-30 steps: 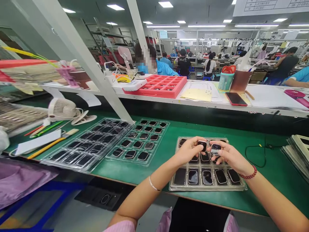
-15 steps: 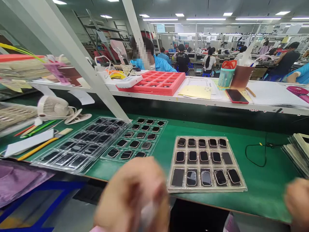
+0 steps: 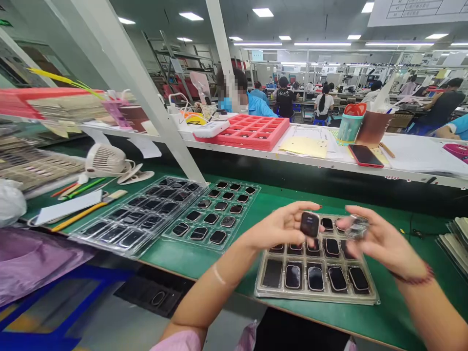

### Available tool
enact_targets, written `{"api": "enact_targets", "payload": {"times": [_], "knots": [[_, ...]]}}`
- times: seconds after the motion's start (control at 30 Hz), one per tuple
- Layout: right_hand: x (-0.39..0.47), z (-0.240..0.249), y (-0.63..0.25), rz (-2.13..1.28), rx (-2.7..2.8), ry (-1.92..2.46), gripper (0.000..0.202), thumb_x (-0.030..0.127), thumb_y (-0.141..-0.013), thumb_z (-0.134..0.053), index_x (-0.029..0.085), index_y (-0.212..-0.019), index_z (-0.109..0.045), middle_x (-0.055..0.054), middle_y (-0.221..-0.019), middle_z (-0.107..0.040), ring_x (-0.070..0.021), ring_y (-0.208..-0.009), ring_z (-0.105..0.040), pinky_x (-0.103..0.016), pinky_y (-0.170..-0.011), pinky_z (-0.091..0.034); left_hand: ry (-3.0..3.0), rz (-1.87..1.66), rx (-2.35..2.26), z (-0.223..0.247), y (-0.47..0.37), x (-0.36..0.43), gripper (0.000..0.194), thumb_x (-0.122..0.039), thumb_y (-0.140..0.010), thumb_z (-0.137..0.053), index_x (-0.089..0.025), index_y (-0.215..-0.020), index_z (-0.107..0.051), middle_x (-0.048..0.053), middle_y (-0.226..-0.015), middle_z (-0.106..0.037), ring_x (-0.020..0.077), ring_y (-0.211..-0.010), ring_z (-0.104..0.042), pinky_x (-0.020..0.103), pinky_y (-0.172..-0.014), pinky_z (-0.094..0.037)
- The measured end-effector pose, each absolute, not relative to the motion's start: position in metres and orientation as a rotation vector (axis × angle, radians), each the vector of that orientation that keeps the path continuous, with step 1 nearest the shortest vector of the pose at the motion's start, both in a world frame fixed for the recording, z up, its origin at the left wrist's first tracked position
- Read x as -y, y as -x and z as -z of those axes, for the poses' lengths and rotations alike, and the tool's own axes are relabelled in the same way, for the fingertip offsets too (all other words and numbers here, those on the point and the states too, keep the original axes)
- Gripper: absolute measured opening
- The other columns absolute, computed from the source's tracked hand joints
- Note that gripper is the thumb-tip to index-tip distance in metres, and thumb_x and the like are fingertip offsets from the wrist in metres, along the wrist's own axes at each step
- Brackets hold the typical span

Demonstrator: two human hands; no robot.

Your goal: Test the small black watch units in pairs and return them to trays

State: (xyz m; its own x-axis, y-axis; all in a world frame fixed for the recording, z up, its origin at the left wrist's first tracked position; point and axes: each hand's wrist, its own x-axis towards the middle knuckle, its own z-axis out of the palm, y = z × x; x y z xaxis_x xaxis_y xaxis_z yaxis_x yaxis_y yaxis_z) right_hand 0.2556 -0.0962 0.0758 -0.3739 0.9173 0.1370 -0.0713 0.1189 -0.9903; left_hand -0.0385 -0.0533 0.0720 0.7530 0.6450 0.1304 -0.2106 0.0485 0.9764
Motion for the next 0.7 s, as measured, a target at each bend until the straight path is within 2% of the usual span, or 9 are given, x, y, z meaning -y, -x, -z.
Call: {"api": "enact_targets", "payload": {"times": [0.07,0.17,0.23,0.37,0.53,0.7], "knots": [[0.074,-0.064,-0.241,-1.462,1.428,0.859,0.053,0.030,-0.078,-0.070,0.028,-0.128,-0.050,-0.011,-0.122,-0.059,-0.0186,-0.080,-0.065,-0.031,-0.062,-0.056,-1.417,-0.699,-0.492,-0.075,0.007,0.038,0.048,-0.029,-0.071,-0.070,-0.018,-0.116,-0.057,0.009,-0.097,-0.066,0.0145,-0.074,-0.065,0.020,-0.057,-0.045],[0.044,-0.037,-0.227,-1.445,1.340,0.946,0.036,0.035,-0.081,-0.064,0.021,-0.113,-0.059,-0.010,-0.108,-0.065,-0.0139,-0.069,-0.064,-0.026,-0.056,-0.054,-1.454,-0.692,-0.696,-0.053,-0.021,0.018,0.031,-0.032,-0.078,-0.061,-0.012,-0.101,-0.061,0.007,-0.083,-0.066,0.0098,-0.058,-0.061,0.016,-0.045,-0.032],[0.032,-0.020,-0.223,-1.422,1.343,0.991,0.033,0.035,-0.080,-0.063,0.019,-0.109,-0.060,-0.009,-0.102,-0.067,-0.0123,-0.064,-0.063,-0.025,-0.053,-0.053,-1.453,-0.677,-0.749,-0.036,-0.025,0.011,0.027,-0.031,-0.079,-0.059,-0.011,-0.098,-0.060,0.007,-0.083,-0.065,0.0092,-0.056,-0.060,0.017,-0.044,-0.030],[0.028,-0.002,-0.221,-1.443,1.350,0.995,0.037,0.029,-0.079,-0.063,0.021,-0.114,-0.057,-0.008,-0.105,-0.066,-0.0133,-0.070,-0.065,-0.027,-0.058,-0.055,-1.398,-0.723,-0.791,-0.022,-0.019,0.007,0.030,-0.024,-0.073,-0.062,-0.013,-0.101,-0.057,0.005,-0.085,-0.065,0.0101,-0.062,-0.060,0.018,-0.047,-0.034],[0.031,0.003,-0.220,-1.432,1.437,0.978,0.042,0.023,-0.078,-0.060,0.020,-0.120,-0.052,-0.008,-0.105,-0.066,-0.0139,-0.071,-0.065,-0.030,-0.063,-0.054,-1.342,-0.759,-0.820,-0.016,-0.017,0.004,0.033,-0.017,-0.068,-0.064,-0.013,-0.100,-0.056,0.003,-0.080,-0.064,0.0087,-0.058,-0.057,0.019,-0.050,-0.034],[0.031,0.005,-0.220,-1.398,1.506,0.988,0.042,0.021,-0.081,-0.057,0.019,-0.122,-0.050,-0.010,-0.109,-0.064,-0.0144,-0.073,-0.065,-0.031,-0.065,-0.054,-1.339,-0.803,-0.802,-0.012,-0.018,0.005,0.032,-0.013,-0.067,-0.063,-0.013,-0.098,-0.057,0.003,-0.082,-0.063,0.0098,-0.064,-0.056,0.024,-0.061,-0.044]]}}
